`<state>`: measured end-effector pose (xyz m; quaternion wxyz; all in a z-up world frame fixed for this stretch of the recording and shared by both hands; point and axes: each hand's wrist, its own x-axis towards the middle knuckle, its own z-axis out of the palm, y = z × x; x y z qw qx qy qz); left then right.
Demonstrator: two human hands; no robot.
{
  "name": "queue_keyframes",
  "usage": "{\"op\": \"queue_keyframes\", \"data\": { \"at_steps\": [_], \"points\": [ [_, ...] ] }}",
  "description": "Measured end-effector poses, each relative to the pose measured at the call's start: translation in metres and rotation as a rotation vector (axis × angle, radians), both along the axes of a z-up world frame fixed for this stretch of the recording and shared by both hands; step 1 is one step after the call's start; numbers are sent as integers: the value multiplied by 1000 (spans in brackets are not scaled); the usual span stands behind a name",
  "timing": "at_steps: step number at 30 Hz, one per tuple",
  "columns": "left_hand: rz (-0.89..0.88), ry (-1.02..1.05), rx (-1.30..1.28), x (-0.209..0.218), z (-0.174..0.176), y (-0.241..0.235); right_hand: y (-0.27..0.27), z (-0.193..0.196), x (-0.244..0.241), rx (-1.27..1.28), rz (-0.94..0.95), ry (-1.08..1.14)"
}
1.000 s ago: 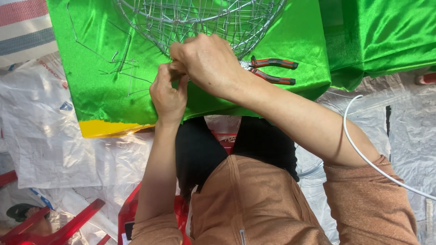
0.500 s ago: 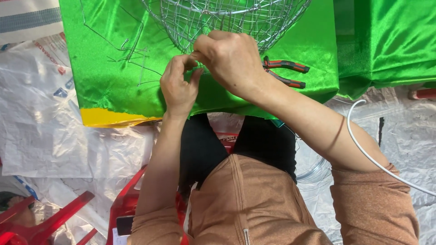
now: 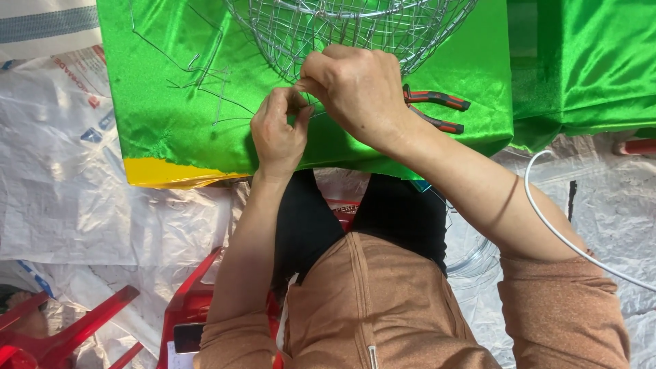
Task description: Attaching a wire handle to a wire basket frame by twisting and cutting thin binding wire with pliers.
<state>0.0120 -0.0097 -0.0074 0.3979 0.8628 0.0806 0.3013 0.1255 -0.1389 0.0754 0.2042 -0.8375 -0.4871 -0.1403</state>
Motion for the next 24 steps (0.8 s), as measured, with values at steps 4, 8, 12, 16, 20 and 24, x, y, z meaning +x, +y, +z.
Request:
{"op": "queue_keyframes", "data": {
  "at_steps": [4,8,12,16,20,24],
  "points": [
    [-9,12,-9,-1,4,-1,2,0,3,-4,-2,44],
    [-33,-2,-23,-1,8,-3,3,0,8,9,33,138],
    [-44,-11,-22,-1,8,-4,3,3,13,27,93,229],
    [-45,3,-42,-2,9,-3,3,2,15,42,119,236],
    [-64,44,-27,-3,11,2,-5,7,7,95,138,227],
    [-122,117,-83,-8,17,3,-22,16,-13,301,180,91]
  ]
}}
